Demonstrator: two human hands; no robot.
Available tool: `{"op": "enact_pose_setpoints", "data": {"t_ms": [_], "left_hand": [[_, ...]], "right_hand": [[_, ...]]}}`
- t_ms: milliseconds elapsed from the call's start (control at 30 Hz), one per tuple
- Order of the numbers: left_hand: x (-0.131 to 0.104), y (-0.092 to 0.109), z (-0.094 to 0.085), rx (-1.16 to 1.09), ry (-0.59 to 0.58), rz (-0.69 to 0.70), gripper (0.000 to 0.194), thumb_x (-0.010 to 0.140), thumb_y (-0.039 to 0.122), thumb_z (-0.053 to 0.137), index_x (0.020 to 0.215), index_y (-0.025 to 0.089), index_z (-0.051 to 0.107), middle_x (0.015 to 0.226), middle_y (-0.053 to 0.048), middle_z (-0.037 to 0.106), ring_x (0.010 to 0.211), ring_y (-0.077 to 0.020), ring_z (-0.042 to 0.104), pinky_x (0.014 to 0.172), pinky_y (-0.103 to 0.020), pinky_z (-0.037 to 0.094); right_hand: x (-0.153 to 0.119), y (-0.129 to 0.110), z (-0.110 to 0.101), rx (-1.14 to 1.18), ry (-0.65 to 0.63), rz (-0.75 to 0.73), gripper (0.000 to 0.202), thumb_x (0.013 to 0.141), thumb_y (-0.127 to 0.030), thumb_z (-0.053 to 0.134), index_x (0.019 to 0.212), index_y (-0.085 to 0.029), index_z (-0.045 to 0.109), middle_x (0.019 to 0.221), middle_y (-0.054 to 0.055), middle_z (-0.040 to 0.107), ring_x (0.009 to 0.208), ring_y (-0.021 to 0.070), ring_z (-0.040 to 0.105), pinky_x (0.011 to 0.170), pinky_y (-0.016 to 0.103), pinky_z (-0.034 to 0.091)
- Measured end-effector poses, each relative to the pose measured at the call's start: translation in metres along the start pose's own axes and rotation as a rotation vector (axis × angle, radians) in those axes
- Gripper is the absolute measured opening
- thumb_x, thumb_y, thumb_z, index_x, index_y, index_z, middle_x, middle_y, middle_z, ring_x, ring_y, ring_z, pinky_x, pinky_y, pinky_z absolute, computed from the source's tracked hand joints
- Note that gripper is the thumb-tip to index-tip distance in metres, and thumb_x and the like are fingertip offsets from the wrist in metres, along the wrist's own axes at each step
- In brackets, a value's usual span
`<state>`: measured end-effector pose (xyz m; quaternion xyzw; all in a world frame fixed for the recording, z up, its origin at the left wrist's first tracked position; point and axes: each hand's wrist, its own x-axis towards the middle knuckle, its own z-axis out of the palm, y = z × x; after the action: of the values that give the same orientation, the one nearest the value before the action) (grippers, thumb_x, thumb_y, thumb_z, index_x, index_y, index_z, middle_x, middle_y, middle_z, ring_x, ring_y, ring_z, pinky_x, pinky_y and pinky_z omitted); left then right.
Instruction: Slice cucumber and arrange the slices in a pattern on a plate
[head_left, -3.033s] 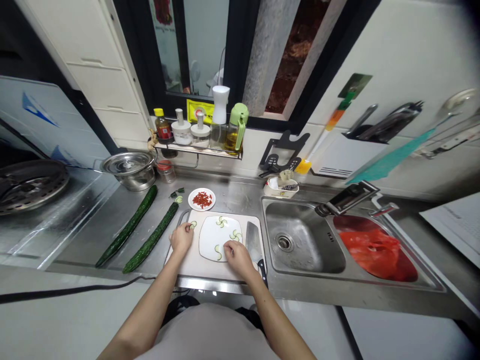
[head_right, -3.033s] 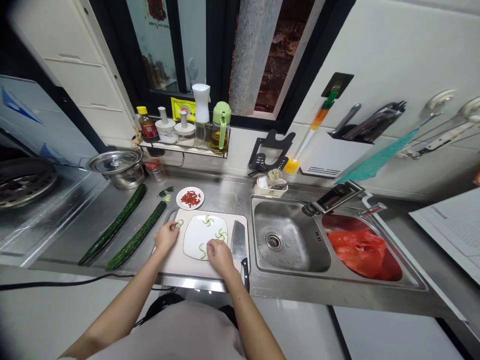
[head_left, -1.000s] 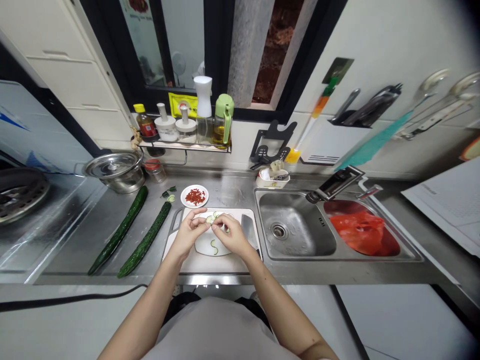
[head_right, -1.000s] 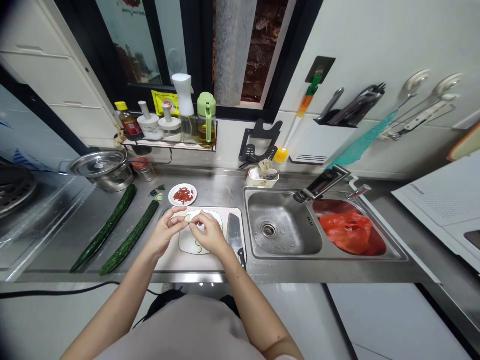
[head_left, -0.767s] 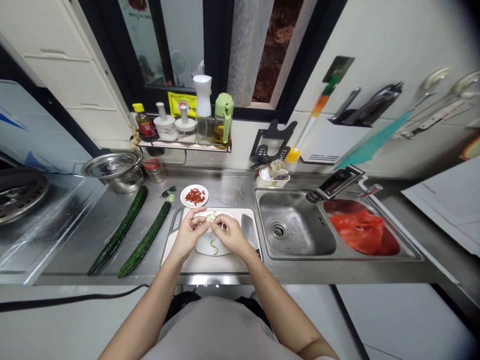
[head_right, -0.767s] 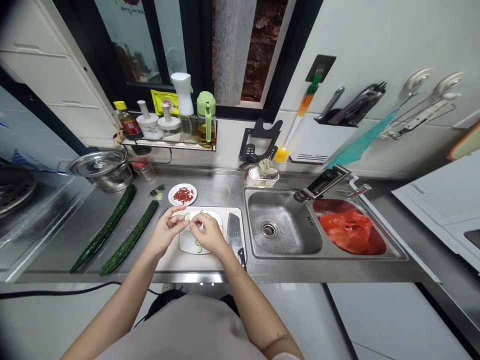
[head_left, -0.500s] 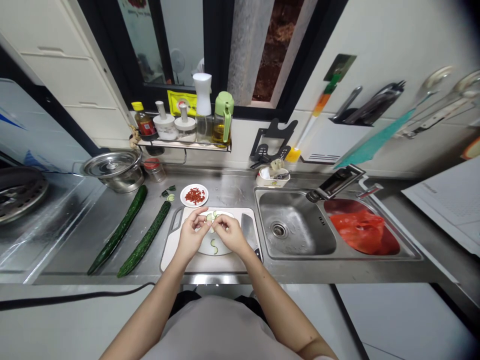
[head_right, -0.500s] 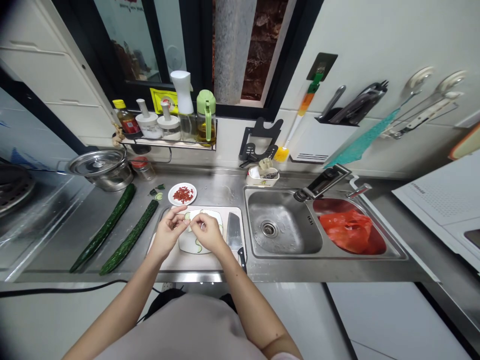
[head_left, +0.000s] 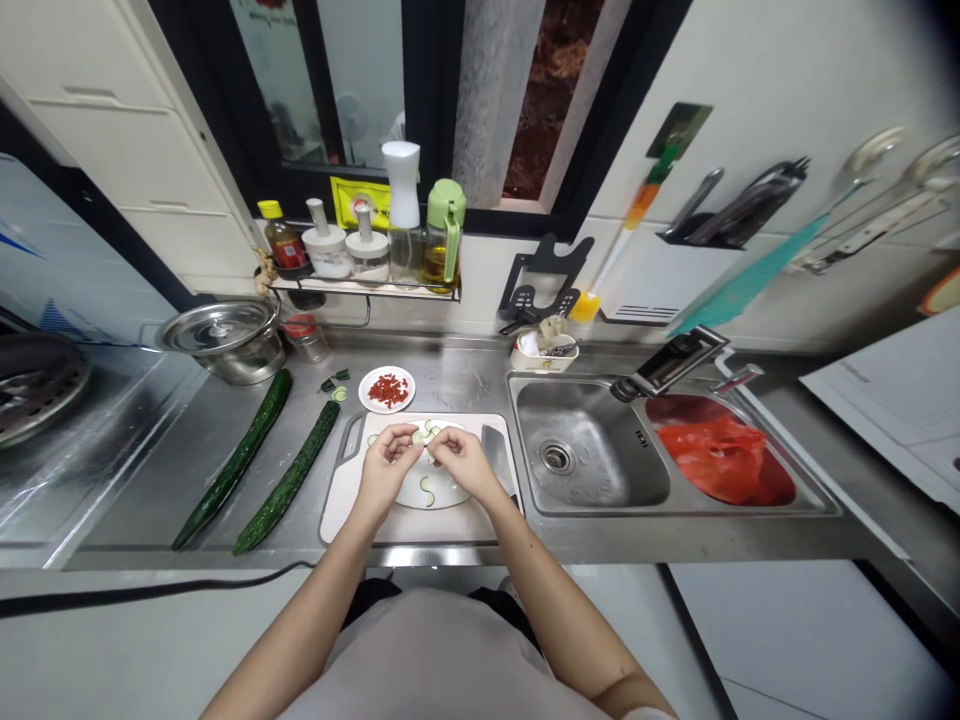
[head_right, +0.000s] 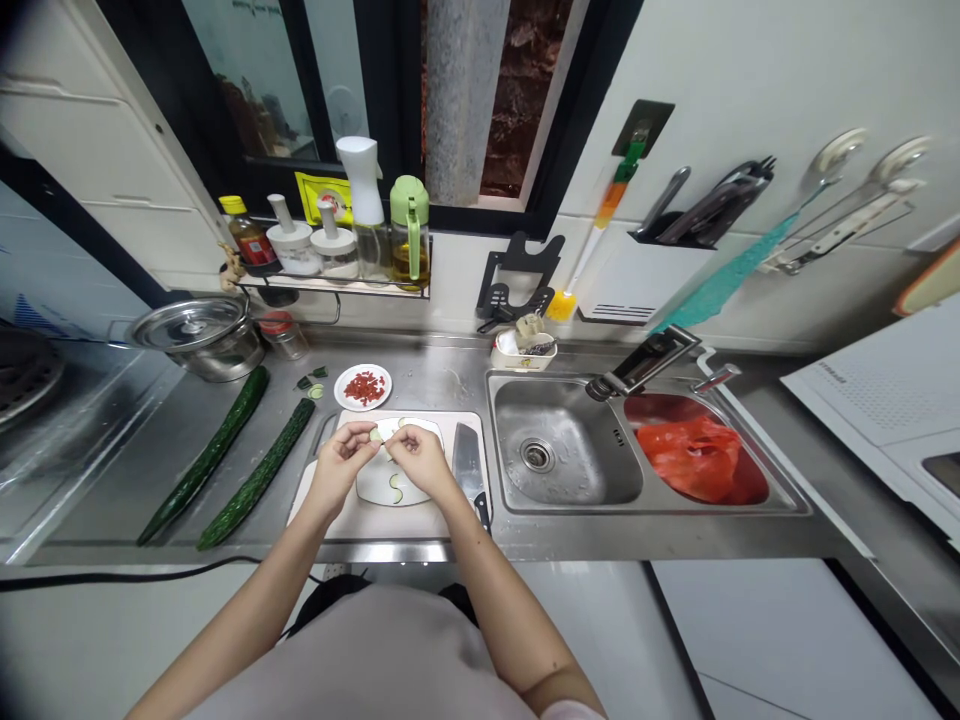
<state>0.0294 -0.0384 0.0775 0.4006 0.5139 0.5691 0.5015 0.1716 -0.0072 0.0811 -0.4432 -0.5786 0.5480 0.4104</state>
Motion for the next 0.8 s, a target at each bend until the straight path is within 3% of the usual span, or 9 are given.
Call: {"op": "enact_pose_setpoints", "data": {"t_ms": [567, 800], "left_hand": [[0.0, -0.012, 0.002, 0.148, 0.054, 0.055, 0.028, 0.065, 0.029, 0.073, 0.088, 0.019, 0.061, 0.079, -0.001, 0.063, 0.074, -0.0131, 0.057, 0.072, -0.025, 0.043], [0.0, -0.042, -0.009, 0.307, 0.045, -0.021, 0.02, 0.065, 0.031, 0.07, 0.079, 0.019, 0.063, 0.072, 0.001, 0.062, 0.065, -0.0119, 0.054, 0.065, -0.023, 0.04]], "right_hand": [[0.003, 0.016, -0.001, 0.0, -0.017, 0.147, 0.009, 0.069, -0.025, 0.06, 0.065, -0.018, 0.057, 0.057, -0.004, 0.06, 0.048, 0.0089, 0.056, 0.05, 0.02, 0.045], [0.0, 0.04, -0.007, -0.11, -0.103, 0.25, 0.007, 0.071, -0.024, 0.059, 0.068, -0.018, 0.056, 0.051, -0.004, 0.059, 0.046, 0.0094, 0.053, 0.047, 0.019, 0.039]]}}
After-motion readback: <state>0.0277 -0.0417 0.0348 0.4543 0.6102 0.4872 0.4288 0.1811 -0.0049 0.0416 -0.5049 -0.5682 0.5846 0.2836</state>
